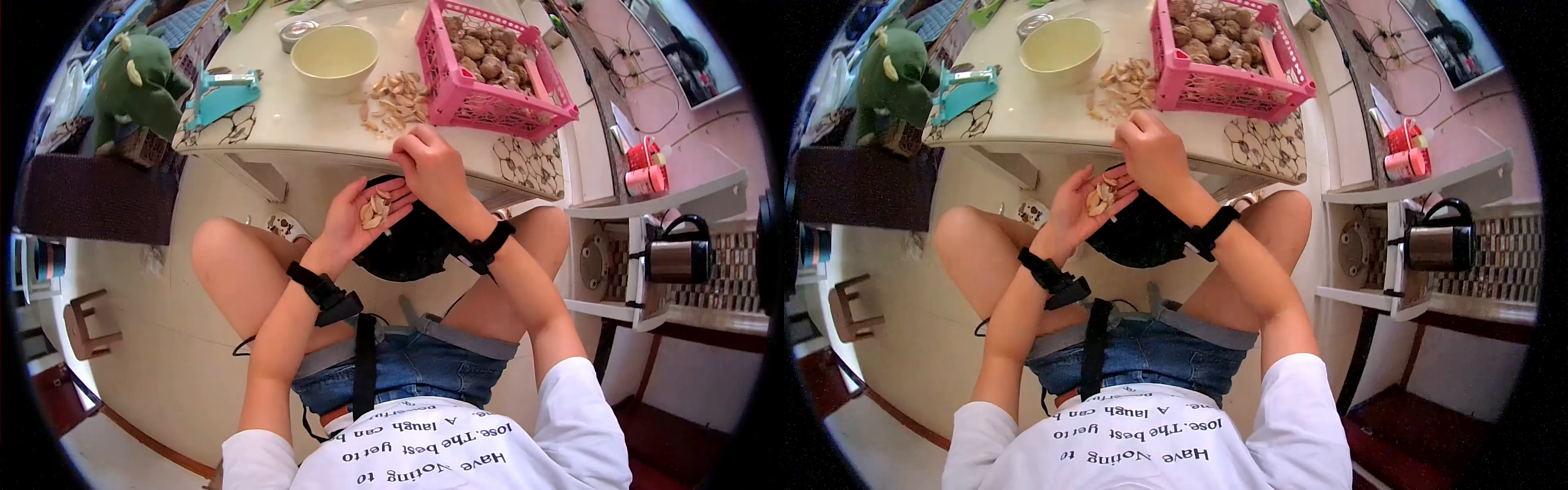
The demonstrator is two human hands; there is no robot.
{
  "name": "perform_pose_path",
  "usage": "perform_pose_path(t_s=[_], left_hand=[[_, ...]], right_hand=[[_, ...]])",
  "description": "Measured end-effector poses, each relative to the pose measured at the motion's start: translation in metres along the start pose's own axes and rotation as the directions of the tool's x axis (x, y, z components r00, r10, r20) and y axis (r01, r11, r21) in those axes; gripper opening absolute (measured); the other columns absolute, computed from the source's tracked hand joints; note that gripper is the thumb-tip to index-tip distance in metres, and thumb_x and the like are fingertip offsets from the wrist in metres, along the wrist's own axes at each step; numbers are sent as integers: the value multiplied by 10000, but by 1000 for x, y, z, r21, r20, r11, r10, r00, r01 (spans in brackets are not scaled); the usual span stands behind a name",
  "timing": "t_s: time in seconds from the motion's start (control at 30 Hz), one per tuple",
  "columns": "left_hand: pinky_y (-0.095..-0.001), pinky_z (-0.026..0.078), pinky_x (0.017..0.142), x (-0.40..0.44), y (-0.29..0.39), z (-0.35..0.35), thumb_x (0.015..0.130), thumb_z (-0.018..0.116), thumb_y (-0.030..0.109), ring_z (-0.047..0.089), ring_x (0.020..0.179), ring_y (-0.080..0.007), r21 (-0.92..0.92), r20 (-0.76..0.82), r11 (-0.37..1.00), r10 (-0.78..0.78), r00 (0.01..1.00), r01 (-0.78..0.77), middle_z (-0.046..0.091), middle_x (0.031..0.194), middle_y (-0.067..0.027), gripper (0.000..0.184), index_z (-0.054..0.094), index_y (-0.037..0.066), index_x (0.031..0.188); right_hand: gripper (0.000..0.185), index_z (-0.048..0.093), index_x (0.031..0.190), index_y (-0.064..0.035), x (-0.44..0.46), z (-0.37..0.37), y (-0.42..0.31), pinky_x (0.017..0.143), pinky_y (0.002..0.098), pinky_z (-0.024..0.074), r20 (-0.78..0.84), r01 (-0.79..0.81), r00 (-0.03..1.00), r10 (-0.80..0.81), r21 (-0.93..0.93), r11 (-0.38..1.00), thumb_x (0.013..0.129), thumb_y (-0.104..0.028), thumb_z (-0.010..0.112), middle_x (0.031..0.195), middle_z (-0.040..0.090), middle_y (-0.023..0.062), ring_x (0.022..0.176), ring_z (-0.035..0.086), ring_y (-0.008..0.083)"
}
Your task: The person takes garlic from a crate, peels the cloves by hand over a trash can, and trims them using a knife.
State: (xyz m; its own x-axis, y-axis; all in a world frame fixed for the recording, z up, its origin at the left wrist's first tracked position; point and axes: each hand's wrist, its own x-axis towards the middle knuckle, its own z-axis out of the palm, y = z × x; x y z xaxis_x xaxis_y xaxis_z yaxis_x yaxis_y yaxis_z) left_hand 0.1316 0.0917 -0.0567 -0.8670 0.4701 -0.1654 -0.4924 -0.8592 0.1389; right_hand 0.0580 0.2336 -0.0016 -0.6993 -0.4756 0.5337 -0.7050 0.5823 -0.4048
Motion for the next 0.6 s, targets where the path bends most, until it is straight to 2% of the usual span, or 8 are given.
perform_pose_path(t_s=[0.13,0.17,0.27,0.37,0.43,0.5,0.57,0.6], left_hand=[[-418,339,1057,-8,4,4,968,269,282,433,1213,-346,47,-96,999,27,995,-22,458,1263,-245,505,390,-130,1234],[-413,347,1050,-9,4,5,965,266,274,436,1218,-343,64,-147,998,36,988,-27,462,1271,-241,499,415,-126,1223],[-408,359,1043,-5,3,-8,966,269,262,478,1175,-323,67,-122,997,40,992,-32,491,1238,-228,482,427,-122,1209],[-401,392,1013,-2,-1,-3,968,265,248,530,1103,-295,87,-162,996,45,986,-31,536,1170,-197,454,454,-106,1182],[-395,413,987,-1,-3,-6,969,268,239,547,1064,-282,92,-179,995,51,983,-35,553,1128,-181,437,468,-93,1170],[-389,434,961,2,-6,-11,969,270,229,565,1025,-270,97,-197,995,52,979,-34,571,1086,-165,420,483,-80,1159],[-367,464,907,5,-6,-19,970,277,217,581,964,-243,98,-6,995,32,999,-32,589,1024,-142,395,503,-56,1148],[-368,464,907,6,-6,-22,970,277,217,581,964,-243,99,-9,995,30,1000,-29,589,1024,-142,395,503,-56,1148]], right_hand=[[118,531,755,-65,-10,-4,-1,594,382,468,62,55,997,-49,-95,994,723,-96,640,765,504,86,766,563,282],[118,531,755,-65,-14,-6,-2,594,382,468,72,66,996,-59,-93,994,723,-96,640,765,504,86,766,563,282],[107,523,760,-55,-28,-12,-8,590,389,468,172,48,984,-46,-10,999,737,-81,624,766,513,93,732,567,299],[88,551,799,-49,-38,-17,-18,599,380,480,298,-78,953,62,41,996,738,-63,613,804,551,93,719,589,295],[154,594,876,-53,-34,-26,-33,617,357,493,361,-224,923,131,230,947,723,-52,616,874,592,92,721,613,278],[193,605,909,-55,-38,-24,-36,628,346,497,358,-209,928,106,261,942,717,-52,625,893,602,93,731,620,270],[233,616,942,-56,-43,-19,-36,640,334,501,351,-196,932,85,293,936,710,-52,634,912,611,94,742,627,262],[214,615,916,-38,-46,-13,-32,604,310,488,315,-172,946,72,301,938,706,-43,653,855,592,92,683,607,228]])
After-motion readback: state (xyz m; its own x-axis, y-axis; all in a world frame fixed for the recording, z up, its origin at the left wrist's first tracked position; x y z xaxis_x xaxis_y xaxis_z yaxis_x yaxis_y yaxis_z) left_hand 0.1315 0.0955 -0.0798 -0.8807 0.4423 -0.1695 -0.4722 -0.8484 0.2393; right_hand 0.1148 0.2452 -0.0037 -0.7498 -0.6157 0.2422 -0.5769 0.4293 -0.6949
